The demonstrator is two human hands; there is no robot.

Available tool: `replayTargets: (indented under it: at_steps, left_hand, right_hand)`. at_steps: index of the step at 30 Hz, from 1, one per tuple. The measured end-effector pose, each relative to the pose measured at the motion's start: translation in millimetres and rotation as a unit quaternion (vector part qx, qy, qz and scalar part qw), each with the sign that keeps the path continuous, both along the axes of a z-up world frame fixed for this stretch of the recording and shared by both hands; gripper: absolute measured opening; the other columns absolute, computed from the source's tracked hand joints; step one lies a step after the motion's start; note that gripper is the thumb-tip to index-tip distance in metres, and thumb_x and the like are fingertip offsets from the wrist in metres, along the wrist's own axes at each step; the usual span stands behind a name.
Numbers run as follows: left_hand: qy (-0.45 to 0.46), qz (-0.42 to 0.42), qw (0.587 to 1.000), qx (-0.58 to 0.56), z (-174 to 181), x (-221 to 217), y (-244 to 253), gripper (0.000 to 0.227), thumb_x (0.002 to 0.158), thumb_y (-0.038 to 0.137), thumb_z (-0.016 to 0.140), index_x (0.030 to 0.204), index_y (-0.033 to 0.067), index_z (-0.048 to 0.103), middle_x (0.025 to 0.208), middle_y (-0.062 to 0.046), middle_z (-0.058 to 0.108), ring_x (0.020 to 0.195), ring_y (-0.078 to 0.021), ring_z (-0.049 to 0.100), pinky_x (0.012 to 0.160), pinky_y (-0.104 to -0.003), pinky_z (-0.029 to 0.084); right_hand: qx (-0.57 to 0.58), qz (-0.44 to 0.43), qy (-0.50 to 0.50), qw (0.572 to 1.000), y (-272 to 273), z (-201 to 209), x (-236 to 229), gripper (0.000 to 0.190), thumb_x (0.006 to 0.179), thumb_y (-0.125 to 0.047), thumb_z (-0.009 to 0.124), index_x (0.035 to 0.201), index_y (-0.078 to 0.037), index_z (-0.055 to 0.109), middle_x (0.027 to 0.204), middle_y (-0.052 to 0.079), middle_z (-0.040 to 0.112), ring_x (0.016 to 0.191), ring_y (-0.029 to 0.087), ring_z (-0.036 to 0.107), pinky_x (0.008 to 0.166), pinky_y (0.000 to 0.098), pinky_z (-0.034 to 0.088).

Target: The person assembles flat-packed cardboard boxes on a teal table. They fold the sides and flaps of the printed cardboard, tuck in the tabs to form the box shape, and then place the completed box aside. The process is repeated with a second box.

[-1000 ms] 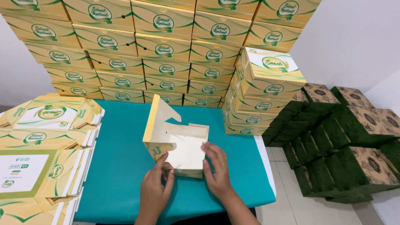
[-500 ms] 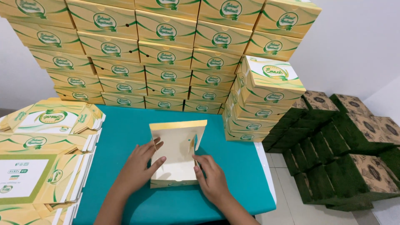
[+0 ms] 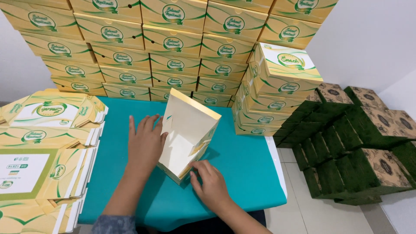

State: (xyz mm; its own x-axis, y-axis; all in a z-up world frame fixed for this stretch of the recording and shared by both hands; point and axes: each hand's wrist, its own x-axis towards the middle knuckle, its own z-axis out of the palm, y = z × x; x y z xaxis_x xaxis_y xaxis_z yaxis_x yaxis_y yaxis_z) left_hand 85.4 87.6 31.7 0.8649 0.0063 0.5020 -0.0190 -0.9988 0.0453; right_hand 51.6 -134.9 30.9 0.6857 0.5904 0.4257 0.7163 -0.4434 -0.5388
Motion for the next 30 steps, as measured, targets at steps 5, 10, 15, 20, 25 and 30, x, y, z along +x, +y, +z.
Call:
replayTargets:
  at_steps: [5,10,15,20,25,30]
  left_hand:
    - [-0.126,-0.032,0.983,-0.128,31,-67,-64,0.045,0.093,0.027,0.051,0.132,0.0053,0.049,0.125,-0.011,0.055,0.118,-0.0284,0.050,0.102,-0.053,0.036]
    - [-0.042,-0.083,0.993,-0.071,-12,-69,-77,0.055,0.078,0.016,0.057,0.132,0.0094,0.048,0.112,-0.002,0.056,0.105,-0.0206,0.052,0.110,-0.051,0.028]
    - [-0.040,-0.167,0.983,-0.069,-10,-57,-67,0.023,0.084,0.008,0.051,0.105,0.0072,0.059,0.090,-0.005,0.060,0.093,-0.0248,0.052,0.110,-0.054,0.029]
    - [-0.021,-0.226,0.970,-0.087,-6,-51,-59,0.033,0.076,0.004,0.056,0.107,0.0156,0.062,0.083,-0.003,0.058,0.091,-0.0237,0.053,0.108,-0.055,0.028]
    - [-0.018,-0.212,0.977,-0.031,-13,-35,-44,0.025,0.075,0.004,0.060,0.096,0.0164,0.061,0.078,-0.002,0.057,0.084,-0.0233,0.053,0.107,-0.053,0.031]
    - [0.026,-0.191,0.981,0.033,-2,-8,-28,0.012,0.072,0.013,0.065,0.082,0.0120,0.059,0.071,-0.006,0.058,0.081,-0.0259,0.054,0.113,-0.058,0.025]
  right_hand:
    - [-0.004,-0.056,-0.074,0.996,7,-11,9,0.013,0.095,-0.020,0.053,0.100,-0.009,0.057,0.087,0.007,0.056,0.075,0.025,0.057,0.063,0.0377,0.043]
    - [0.030,-0.031,-0.075,0.996,8,14,10,0.020,0.096,-0.016,0.050,0.111,-0.007,0.060,0.088,0.008,0.059,0.068,0.025,0.057,0.055,0.0381,0.044]
    - [0.033,-0.013,-0.101,0.994,3,14,28,0.029,0.094,-0.010,0.051,0.122,-0.009,0.059,0.120,0.009,0.059,0.097,0.027,0.064,0.064,0.0380,0.052]
    - [-0.112,-0.104,-0.187,0.970,-10,-2,58,0.042,0.086,-0.009,0.053,0.128,-0.012,0.055,0.124,0.006,0.059,0.083,0.025,0.064,0.056,0.0385,0.049]
    - [-0.128,-0.075,-0.132,0.980,-27,10,75,0.023,0.091,-0.020,0.053,0.111,-0.011,0.060,0.100,0.004,0.063,0.076,0.025,0.061,0.057,0.0396,0.045]
    - [-0.129,-0.012,-0.072,0.989,-22,19,78,0.011,0.092,-0.018,0.054,0.101,-0.015,0.059,0.097,0.000,0.061,0.068,0.023,0.060,0.050,0.0373,0.044]
